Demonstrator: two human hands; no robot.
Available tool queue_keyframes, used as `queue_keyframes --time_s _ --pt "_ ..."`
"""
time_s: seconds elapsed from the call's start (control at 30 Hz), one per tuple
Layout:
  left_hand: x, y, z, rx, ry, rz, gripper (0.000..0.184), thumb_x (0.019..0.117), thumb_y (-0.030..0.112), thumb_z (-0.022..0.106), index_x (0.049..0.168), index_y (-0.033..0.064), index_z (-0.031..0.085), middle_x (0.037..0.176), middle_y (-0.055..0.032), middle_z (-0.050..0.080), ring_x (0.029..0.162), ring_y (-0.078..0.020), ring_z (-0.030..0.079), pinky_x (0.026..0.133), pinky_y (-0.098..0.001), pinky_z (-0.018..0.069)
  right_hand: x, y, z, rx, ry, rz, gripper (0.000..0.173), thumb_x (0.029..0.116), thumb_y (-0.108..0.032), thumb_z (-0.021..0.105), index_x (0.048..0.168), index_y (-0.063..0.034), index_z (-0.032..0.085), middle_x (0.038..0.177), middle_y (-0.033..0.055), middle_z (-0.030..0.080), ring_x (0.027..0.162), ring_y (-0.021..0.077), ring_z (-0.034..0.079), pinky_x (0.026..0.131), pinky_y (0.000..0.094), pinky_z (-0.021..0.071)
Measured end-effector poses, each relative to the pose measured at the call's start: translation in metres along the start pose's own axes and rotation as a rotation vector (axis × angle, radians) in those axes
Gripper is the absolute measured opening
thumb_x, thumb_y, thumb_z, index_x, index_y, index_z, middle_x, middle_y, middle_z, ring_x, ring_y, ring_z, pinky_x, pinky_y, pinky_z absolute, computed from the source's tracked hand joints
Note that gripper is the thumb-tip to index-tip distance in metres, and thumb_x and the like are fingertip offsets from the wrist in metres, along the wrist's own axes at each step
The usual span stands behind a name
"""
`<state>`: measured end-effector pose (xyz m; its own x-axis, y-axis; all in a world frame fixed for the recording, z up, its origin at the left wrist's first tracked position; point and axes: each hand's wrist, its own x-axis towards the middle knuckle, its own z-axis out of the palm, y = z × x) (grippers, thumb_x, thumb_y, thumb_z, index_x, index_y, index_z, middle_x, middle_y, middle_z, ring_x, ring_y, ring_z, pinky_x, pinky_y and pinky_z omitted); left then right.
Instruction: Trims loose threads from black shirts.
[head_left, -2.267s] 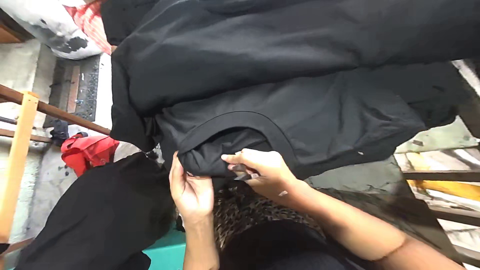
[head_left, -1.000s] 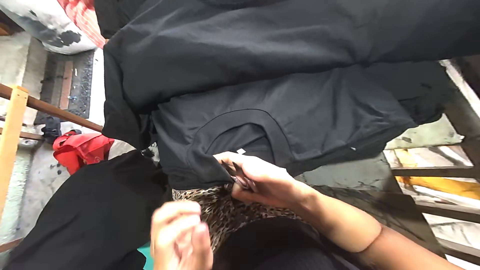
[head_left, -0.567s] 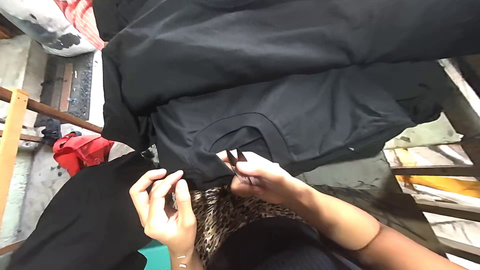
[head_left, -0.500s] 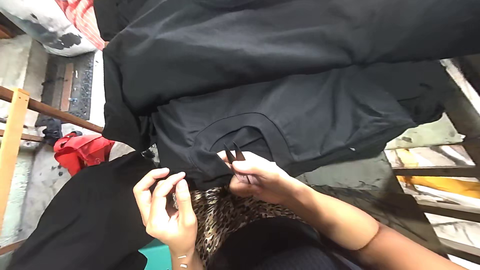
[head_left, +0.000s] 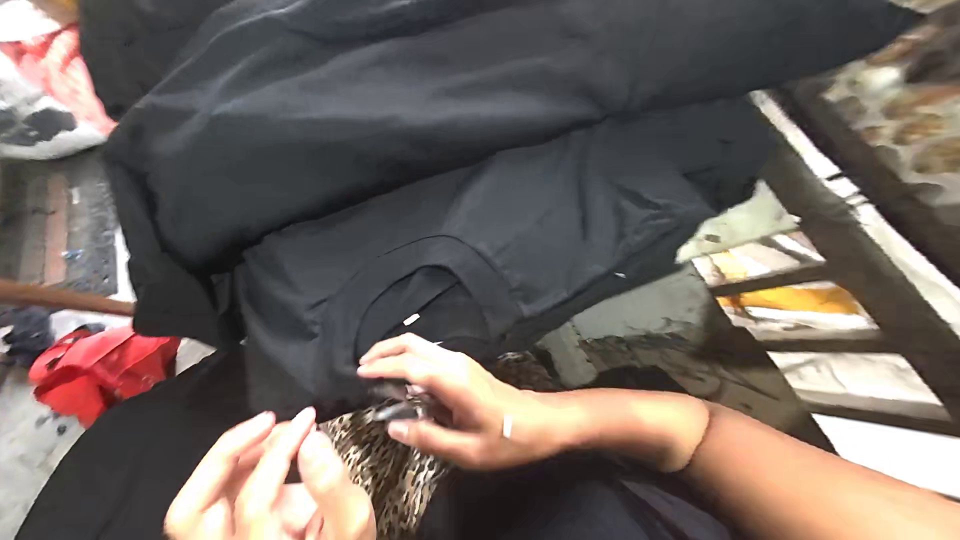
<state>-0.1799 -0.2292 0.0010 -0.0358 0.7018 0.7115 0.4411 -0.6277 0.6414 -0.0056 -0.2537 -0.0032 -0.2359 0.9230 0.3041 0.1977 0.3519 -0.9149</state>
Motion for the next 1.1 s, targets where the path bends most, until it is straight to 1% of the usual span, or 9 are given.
queue_keyframes --time_s 0.07,0.13,0.27,0.37,0.43,0.57,0.67,0.77,1.1 --pt "0.007 0.008 0.005 0.044 -0.076 0.097 0.019 0.1048 0.02 0.051 0.098 0.009 0.066 0.112 0.0042 0.055 0.105 0.0068 0.054 0.093 -0.0079 0.0437 -0.015 0.005 -0.003 -0.312 0.212 -0.163 0.038 0.0931 -0.018 0.064 0.126 0.0003 0.06 0.118 0.0203 0.063 0.079 0.0153 0.065 0.057 0.0242 0.0519" --pt "0.013 0.012 0.02 0.112 -0.207 0.159 0.027 0.1066 0.025 0.05 0.097 0.0076 0.068 0.105 -0.0017 0.059 0.104 -0.0028 0.056 0.095 -0.0146 0.0424 -0.031 0.008 -0.018 -0.467 0.386 -0.23 0.031 0.0985 -0.024 0.06 0.122 -0.0045 0.056 0.106 0.0136 0.061 0.08 0.0123 0.062 0.063 0.0199 0.0514" --pt "-0.005 0.023 0.088 0.02 -0.628 0.125 0.04 0.1005 0.038 0.056 0.091 0.0047 0.076 0.102 -0.0159 0.074 0.103 -0.0352 0.067 0.09 -0.0523 0.0477 -0.066 0.01 -0.064 -0.575 0.597 -0.135 0.028 0.1024 -0.03 0.06 0.115 -0.0055 0.055 0.09 0.0047 0.06 0.075 0.002 0.057 0.068 0.0138 0.0492" --pt "-0.015 0.035 0.112 -0.537 -0.758 0.017 0.038 0.093 0.041 0.07 0.098 0.0071 0.054 0.114 -0.0149 0.065 0.12 -0.0205 0.06 0.103 -0.0341 0.0463 -0.081 0.005 -0.094 -0.689 0.771 -0.031 0.023 0.0999 -0.021 0.061 0.109 -0.0012 0.054 0.087 0.0015 0.062 0.074 -0.0047 0.057 0.068 0.0105 0.0497" --pt "-0.005 0.036 0.113 -0.684 -0.707 -0.039 0.038 0.0893 0.036 0.077 0.107 0.0164 0.049 0.123 -0.0003 0.052 0.117 -0.0007 0.052 0.098 -0.0174 0.0455 -0.089 0.0 -0.102 -0.717 0.799 0.059 0.022 0.0998 -0.019 0.061 0.109 0.0 0.053 0.079 -0.0031 0.059 0.066 -0.0104 0.052 0.063 0.0062 0.0466" --pt "0.016 0.035 0.123 -0.498 -0.544 0.121 0.048 0.087 0.013 0.075 0.128 -0.001 0.055 0.133 -0.0145 0.06 0.123 -0.0072 0.057 0.103 -0.0191 0.0453 -0.094 0.001 -0.091 -0.748 0.672 0.1 0.03 0.101 -0.023 0.061 0.105 0.0069 0.06 0.068 0.0055 0.058 0.058 -0.0006 0.052 0.059 0.0108 0.0454" --pt "0.017 0.034 0.132 -0.524 -0.459 0.081 0.021 0.0889 0.015 0.076 0.103 -0.0009 0.075 0.114 -0.0098 0.07 0.109 -0.0036 0.063 0.094 -0.015 0.0505 -0.089 0.003 -0.079 -0.747 0.61 0.065 0.035 0.1035 -0.027 0.057 0.103 0.0074 0.062 0.067 0.0061 0.057 0.058 0.0023 0.051 0.058 0.012 0.0435" --pt "0.012 0.033 0.127 -0.684 -0.471 -0.073 0.017 0.0959 0.023 0.07 0.084 0.0104 0.07 0.102 0.0081 0.07 0.099 0.0044 0.063 0.088 -0.0129 0.0532 -0.087 0.001 -0.074 -0.759 0.575 0.031 0.035 0.1063 -0.029 0.053 0.102 0.0049 0.061 0.067 0.0062 0.055 0.057 0.0056 0.051 0.055 0.0152 0.0433" --pt "0.001 0.037 0.114 -0.73 -0.554 -0.112 0.018 0.099 0.026 0.066 0.085 0.0154 0.069 0.11 0.0116 0.066 0.107 0.0048 0.06 0.094 -0.013 0.0502 -0.076 -0.01 -0.071 -0.936 0.501 0.006 0.028 0.1055 -0.022 0.051 0.095 0.0009 0.065 0.065 0.0078 0.062 0.051 0.0147 0.057 0.045 0.0262 0.0438"
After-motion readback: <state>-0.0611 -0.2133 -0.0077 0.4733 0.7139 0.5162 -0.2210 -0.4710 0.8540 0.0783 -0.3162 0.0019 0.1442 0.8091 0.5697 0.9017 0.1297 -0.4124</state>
